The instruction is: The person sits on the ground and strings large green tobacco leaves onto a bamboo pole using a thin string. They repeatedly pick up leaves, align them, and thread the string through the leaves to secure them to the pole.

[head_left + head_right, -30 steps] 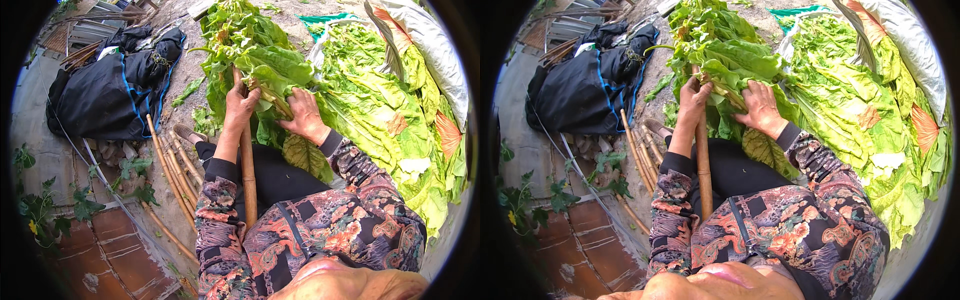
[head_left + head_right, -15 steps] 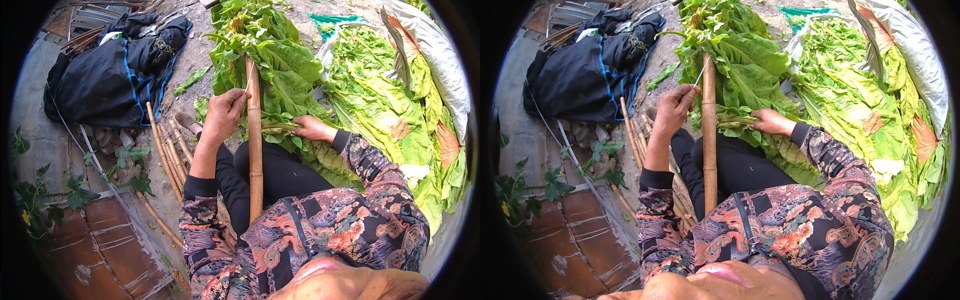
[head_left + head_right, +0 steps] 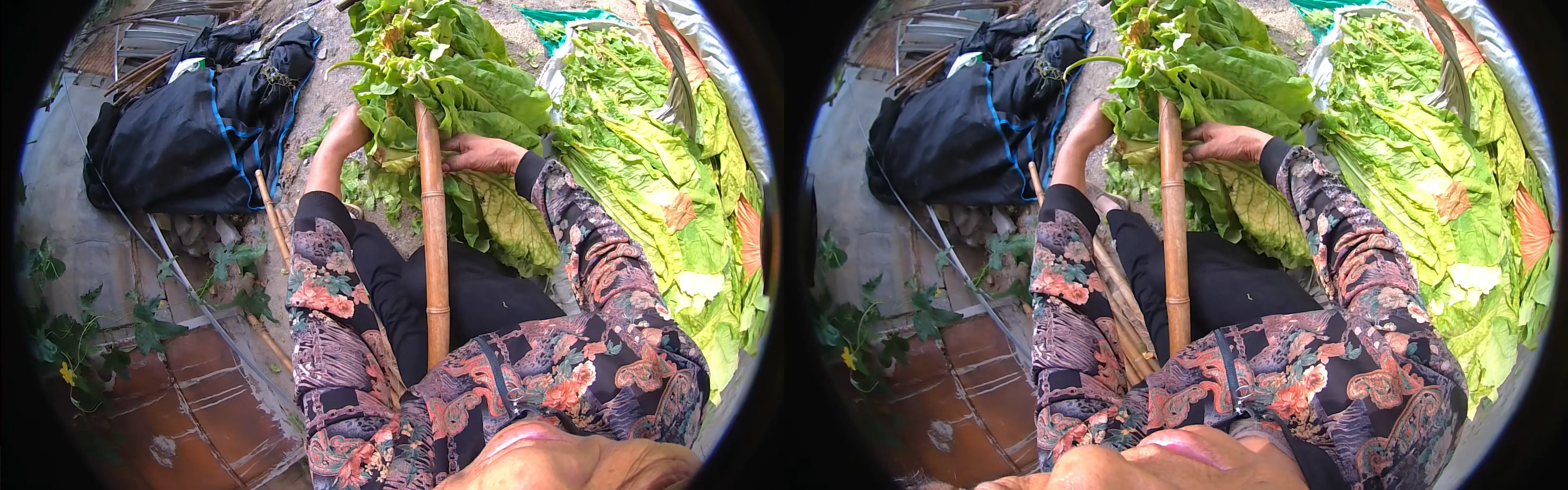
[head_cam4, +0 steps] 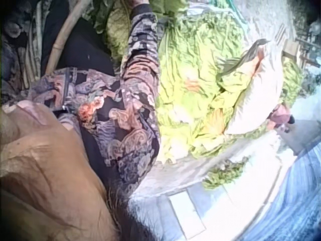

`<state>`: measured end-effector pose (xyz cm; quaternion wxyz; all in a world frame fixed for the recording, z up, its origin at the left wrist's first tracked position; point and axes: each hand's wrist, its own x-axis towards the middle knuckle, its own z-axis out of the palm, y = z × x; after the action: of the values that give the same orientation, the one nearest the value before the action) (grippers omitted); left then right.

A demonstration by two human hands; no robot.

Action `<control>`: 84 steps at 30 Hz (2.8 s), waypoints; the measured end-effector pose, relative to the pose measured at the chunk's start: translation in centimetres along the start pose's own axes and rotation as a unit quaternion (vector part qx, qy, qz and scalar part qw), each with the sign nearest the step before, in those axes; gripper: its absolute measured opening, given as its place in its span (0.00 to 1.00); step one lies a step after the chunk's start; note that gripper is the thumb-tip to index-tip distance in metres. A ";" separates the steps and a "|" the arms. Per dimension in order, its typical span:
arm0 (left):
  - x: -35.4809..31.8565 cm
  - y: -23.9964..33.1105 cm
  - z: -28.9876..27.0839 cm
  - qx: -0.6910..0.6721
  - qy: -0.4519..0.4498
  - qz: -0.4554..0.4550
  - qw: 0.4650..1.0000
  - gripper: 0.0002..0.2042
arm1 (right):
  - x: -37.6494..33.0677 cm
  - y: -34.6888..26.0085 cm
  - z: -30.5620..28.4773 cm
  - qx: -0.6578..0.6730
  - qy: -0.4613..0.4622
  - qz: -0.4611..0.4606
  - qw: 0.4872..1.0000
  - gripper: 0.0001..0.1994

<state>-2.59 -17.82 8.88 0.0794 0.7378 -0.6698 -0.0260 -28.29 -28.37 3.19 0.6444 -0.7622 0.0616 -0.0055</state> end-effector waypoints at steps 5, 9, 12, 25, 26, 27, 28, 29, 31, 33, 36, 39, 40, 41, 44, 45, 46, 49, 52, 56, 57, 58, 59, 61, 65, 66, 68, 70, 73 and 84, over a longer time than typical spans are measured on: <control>0.9 12.6 -7.2 0.036 0.030 -0.012 0.999 0.11 | -0.9 3.4 0.3 0.000 0.287 -0.146 0.947 0.18; -1.9 14.2 -5.6 -0.519 0.043 -0.198 0.830 0.08 | 4.2 5.5 1.5 -0.029 0.506 -0.131 0.852 0.13; -0.8 20.9 -0.6 -0.593 0.096 -0.203 0.773 0.08 | 7.9 4.4 3.2 0.088 0.519 -0.056 0.848 0.14; 0.0 25.0 1.4 -0.178 0.017 -0.049 0.983 0.04 | -21.0 24.1 -6.3 -0.542 0.487 0.173 0.663 0.12; 0.1 24.9 1.6 -0.176 0.008 -0.045 0.983 0.05 | -23.0 27.5 -6.9 -0.591 0.452 0.240 0.623 0.11; 0.3 25.5 1.3 -0.178 -0.004 -0.049 0.983 0.04 | -25.3 29.7 -7.3 -0.633 0.411 0.306 0.580 0.09; 0.1 25.3 0.9 -0.172 -0.007 -0.057 0.983 0.04 | -25.4 30.9 -7.6 -0.641 0.388 0.295 0.593 0.09; 0.0 25.1 0.8 -0.171 -0.011 -0.063 0.983 0.04 | -25.5 31.6 -7.7 -0.650 0.363 0.288 0.603 0.08; -0.1 24.8 0.9 -0.169 -0.014 -0.060 0.984 0.03 | -25.0 31.4 -7.9 -0.645 0.334 0.324 0.606 0.06; 0.0 24.7 1.0 -0.165 -0.002 -0.046 0.985 0.04 | -24.5 30.8 -7.8 -0.641 0.272 0.377 0.611 0.05; 0.0 24.3 1.3 -0.156 0.024 -0.026 0.987 0.05 | -23.3 26.5 -7.9 -0.603 0.275 0.332 0.671 0.07; 0.2 23.9 2.0 -0.152 0.039 -0.004 0.988 0.06 | -23.6 21.1 -6.2 -0.637 0.346 0.152 0.671 0.18; 0.2 23.7 2.1 -0.149 0.029 -0.010 0.988 0.07 | -23.0 19.3 -6.0 -0.509 0.356 0.197 0.759 0.19; 0.2 23.6 2.3 -0.135 0.033 -0.007 0.990 0.07 | -22.4 17.5 -6.0 -0.367 0.353 0.237 0.827 0.21; -1.6 23.9 2.0 -0.018 0.013 -0.036 0.999 0.09 | -18.2 12.6 -6.8 -0.230 0.419 0.027 0.878 0.25; -2.3 24.1 1.9 0.034 -0.009 -0.057 0.998 0.12 | -16.2 9.9 -7.0 -0.219 0.400 -0.033 0.889 0.26; -3.0 24.5 1.3 0.043 -0.028 -0.049 0.997 0.15 | -14.3 7.3 -7.3 -0.206 0.378 -0.093 0.898 0.27; -4.3 25.5 0.4 0.104 -0.086 0.017 0.991 0.18 | -7.6 -0.9 -5.8 -0.285 0.294 -0.089 0.908 0.25; -2.2 23.1 -3.7 0.045 0.072 0.056 0.995 0.15 | -0.5 -2.9 -3.5 -0.516 0.227 -0.035 0.825 0.12; 1.6 12.5 -6.8 0.105 0.179 -0.051 0.977 0.07 | 0.0 -1.5 -3.9 -0.474 0.232 -0.060 0.848 0.15; 2.5 9.5 -5.9 0.024 0.151 -0.060 0.986 0.07 | -0.3 1.6 -4.6 -0.286 0.292 -0.133 0.903 0.20; 2.9 8.4 -4.9 -0.167 0.050 -0.143 0.974 0.09 | 0.2 4.1 -5.3 -0.181 0.286 -0.136 0.931 0.20; 2.6 7.1 -2.0 -0.149 0.071 -0.136 0.977 0.09 | 0.5 5.8 -5.6 -0.069 0.278 -0.136 0.948 0.20; -0.6 3.2 3.4 -0.149 0.051 -0.173 0.972 0.08 | 2.1 4.0 -2.2 -0.003 0.291 -0.098 0.952 0.20; -3.4 2.0 9.3 -0.508 0.117 -0.233 0.821 0.07 | 0.8 4.0 -1.8 -0.068 0.285 -0.086 0.952 0.25; -3.8 2.9 8.8 -0.490 0.109 -0.247 0.829 0.06 | -0.9 4.8 -2.0 -0.038 0.328 -0.170 0.929 0.24; -6.4 5.1 5.3 -0.535 0.153 -0.289 0.779 0.06 | -5.4 3.7 -3.9 0.074 0.376 -0.228 0.895 0.20; -8.0 10.6 0.8 -0.560 0.199 -0.288 0.751 0.05 | -10.2 9.1 -8.9 0.024 0.548 -0.163 0.820 0.13; -8.8 17.7 -2.7 -0.561 0.205 -0.208 0.774 0.04 | -17.7 20.8 -13.4 -0.327 0.569 0.227 0.719 0.12; -4.6 23.8 -1.2 -0.318 0.096 -0.175 0.927 0.05 | -26.2 23.4 -14.0 -0.599 0.386 0.285 0.641 0.09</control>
<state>-26.29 -15.26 13.39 0.3681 0.7785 -0.4756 -0.1796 -57.54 -43.29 -15.56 -0.0655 -0.8551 0.5085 -0.0769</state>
